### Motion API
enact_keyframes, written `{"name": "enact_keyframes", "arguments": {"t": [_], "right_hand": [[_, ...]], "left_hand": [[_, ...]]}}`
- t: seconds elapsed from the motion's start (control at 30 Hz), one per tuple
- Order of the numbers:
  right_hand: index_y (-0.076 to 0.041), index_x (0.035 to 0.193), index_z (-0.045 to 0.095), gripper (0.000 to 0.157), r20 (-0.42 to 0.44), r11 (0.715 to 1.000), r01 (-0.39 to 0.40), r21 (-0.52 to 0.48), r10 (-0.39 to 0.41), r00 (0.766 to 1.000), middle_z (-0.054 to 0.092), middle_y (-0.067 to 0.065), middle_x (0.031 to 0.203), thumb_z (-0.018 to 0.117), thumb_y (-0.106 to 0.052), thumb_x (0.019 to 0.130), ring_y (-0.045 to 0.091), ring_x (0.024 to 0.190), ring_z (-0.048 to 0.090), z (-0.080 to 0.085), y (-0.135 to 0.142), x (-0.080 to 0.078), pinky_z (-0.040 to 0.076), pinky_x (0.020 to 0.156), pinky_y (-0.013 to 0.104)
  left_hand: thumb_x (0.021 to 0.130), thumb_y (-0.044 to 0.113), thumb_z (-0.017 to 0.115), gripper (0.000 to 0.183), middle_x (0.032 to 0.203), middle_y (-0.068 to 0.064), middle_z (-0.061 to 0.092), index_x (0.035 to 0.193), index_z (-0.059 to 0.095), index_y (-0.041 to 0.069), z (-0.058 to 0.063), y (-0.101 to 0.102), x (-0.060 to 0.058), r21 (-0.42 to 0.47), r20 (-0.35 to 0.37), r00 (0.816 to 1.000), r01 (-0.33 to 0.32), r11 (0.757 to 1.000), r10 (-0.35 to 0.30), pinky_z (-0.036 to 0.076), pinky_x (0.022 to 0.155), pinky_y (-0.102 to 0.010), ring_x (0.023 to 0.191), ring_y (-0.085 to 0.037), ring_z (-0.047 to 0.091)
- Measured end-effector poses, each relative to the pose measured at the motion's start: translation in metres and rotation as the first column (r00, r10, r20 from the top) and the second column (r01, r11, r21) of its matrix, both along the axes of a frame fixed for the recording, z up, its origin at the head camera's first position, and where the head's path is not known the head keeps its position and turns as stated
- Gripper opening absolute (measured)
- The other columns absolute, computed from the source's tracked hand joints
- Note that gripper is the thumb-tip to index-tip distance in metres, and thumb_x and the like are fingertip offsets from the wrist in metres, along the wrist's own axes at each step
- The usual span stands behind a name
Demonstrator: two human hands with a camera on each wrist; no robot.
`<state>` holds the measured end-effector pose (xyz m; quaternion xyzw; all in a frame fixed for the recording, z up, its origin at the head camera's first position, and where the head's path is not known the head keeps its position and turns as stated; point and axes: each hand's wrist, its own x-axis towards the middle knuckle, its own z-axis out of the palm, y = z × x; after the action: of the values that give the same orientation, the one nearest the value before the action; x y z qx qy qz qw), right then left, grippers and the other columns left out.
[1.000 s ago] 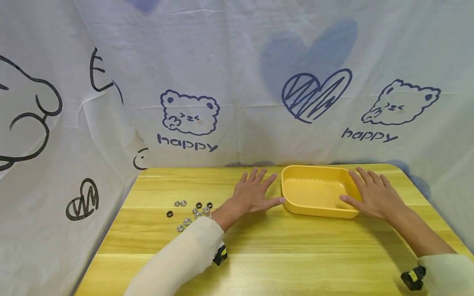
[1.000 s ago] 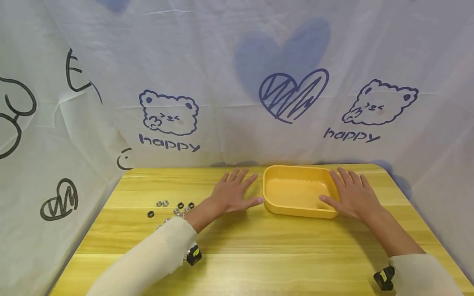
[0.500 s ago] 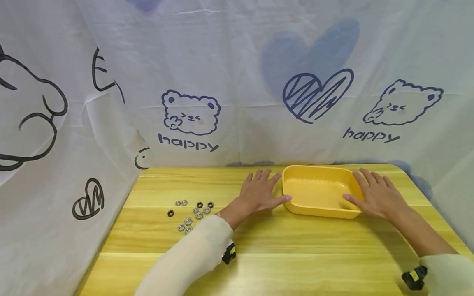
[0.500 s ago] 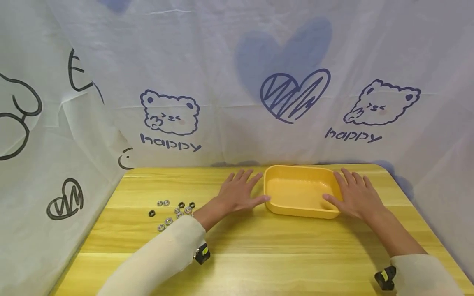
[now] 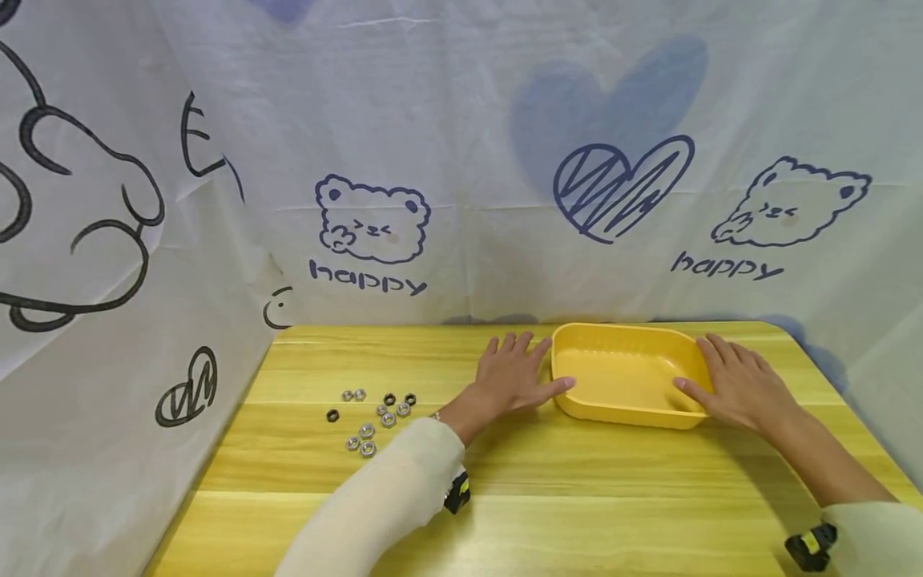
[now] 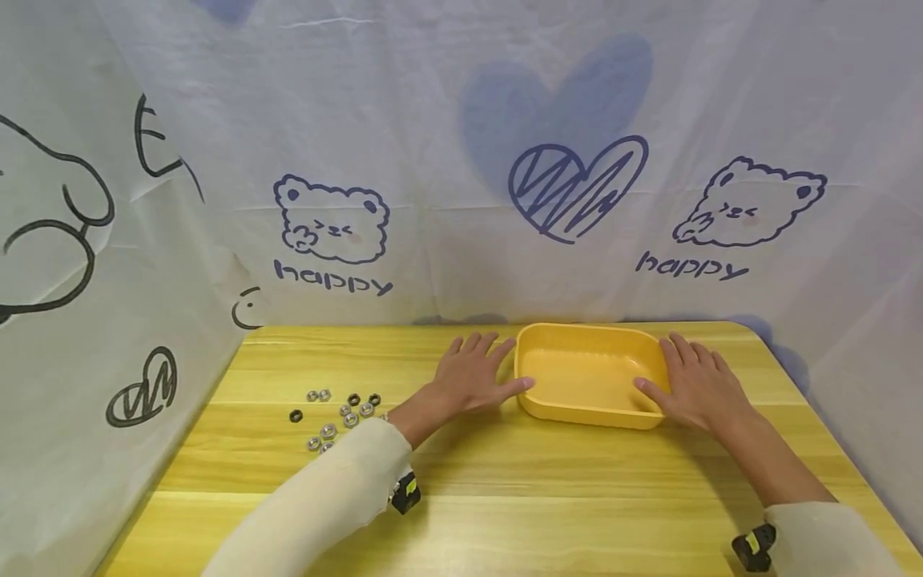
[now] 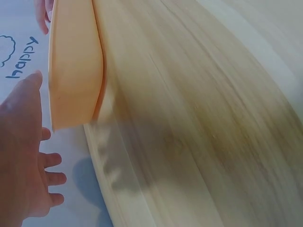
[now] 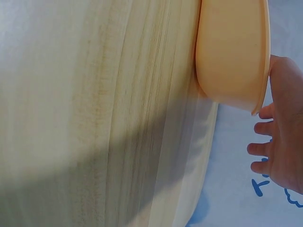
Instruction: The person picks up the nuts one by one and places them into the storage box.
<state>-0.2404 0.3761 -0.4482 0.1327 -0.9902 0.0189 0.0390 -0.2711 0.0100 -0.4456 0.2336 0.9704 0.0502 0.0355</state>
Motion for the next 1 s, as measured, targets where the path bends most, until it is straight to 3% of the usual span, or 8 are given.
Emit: {"name": "enact_keyframes", "arguments": {"t": [0.43, 1.0], "right_hand": [[0.011, 0.151, 0.034, 0.09, 0.09, 0.999, 0.048, -0.003, -0.048, 0.995, 0.039, 0.038, 0.15, 0.044, -0.064, 0.103, 0.062, 0.129, 0.044, -0.001, 0.003, -0.002, 0.037, 0.109, 0.074], [0.017, 0.147, 0.034, 0.089, 0.115, 0.998, 0.049, -0.037, -0.044, 0.992, 0.047, 0.043, 0.142, 0.044, -0.06, 0.104, 0.059, 0.123, 0.051, -0.003, 0.004, -0.002, 0.042, 0.105, 0.071]], "left_hand": [[0.095, 0.084, 0.026, 0.088, 0.167, -0.004, 0.039, 0.162, 0.034, 0.028, -0.004, 0.006, 0.001, -0.002, -0.015, 0.999, -0.032, 0.999, 0.032, 0.026, 0.128, -0.055, 0.153, -0.032, 0.039], [0.098, 0.079, 0.027, 0.085, 0.158, -0.004, 0.049, 0.153, 0.048, 0.017, -0.007, 0.019, -0.002, -0.006, -0.031, 0.998, -0.062, 0.998, 0.062, 0.028, 0.127, -0.051, 0.147, -0.028, 0.045]]}}
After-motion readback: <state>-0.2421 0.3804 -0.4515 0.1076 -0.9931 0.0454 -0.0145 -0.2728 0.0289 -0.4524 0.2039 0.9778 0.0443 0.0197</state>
